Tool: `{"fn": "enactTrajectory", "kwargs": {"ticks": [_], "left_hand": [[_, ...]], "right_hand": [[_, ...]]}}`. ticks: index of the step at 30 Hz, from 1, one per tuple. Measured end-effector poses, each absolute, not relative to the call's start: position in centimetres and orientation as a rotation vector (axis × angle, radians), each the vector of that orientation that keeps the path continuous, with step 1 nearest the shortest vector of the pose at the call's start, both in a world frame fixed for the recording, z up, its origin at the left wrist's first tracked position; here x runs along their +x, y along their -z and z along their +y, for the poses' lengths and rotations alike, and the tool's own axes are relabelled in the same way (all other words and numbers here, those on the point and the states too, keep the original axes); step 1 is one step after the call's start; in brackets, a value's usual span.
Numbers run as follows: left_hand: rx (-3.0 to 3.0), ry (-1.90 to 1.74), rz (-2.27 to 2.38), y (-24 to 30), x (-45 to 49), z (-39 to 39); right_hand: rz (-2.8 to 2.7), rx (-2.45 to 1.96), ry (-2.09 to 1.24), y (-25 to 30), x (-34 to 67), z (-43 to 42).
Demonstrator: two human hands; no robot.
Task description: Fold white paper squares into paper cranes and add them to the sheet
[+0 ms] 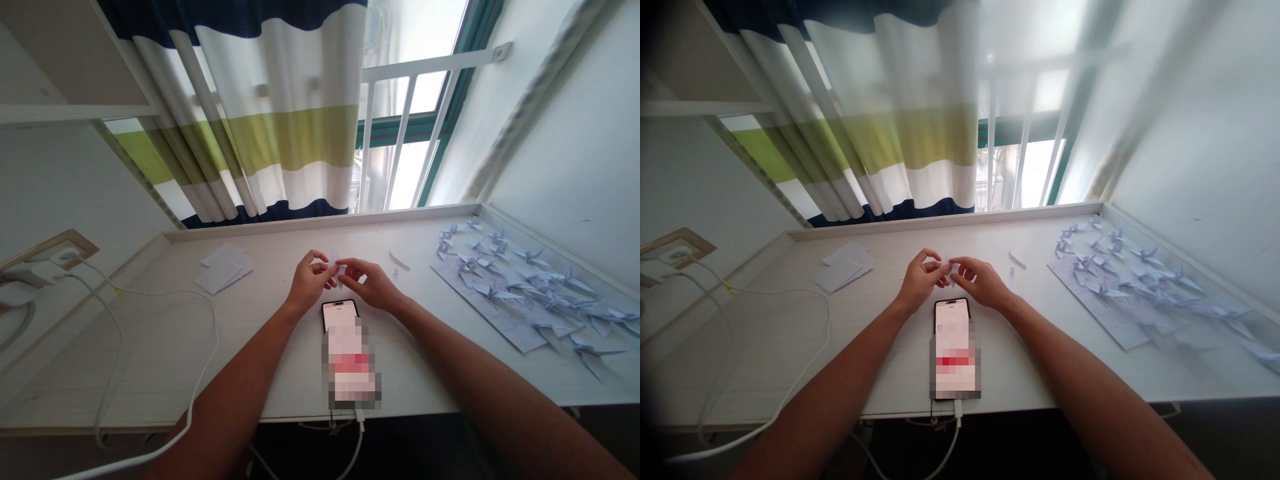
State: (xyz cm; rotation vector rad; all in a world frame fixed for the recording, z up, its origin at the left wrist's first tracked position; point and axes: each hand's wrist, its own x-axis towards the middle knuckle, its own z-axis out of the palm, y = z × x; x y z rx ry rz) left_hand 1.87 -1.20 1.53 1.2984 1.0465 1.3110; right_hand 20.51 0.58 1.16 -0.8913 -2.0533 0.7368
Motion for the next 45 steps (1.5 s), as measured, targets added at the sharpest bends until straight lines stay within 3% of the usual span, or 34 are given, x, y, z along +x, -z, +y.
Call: {"fn": "enactTrajectory", "kwargs": {"ticks": [45], "left_hand": [[1.233,-1.242,1.004,-1.22,1.46,-0.75]], "right_hand": [[-1.786,-0.885,-1.101,-0.98,21.03,1.35]]}}
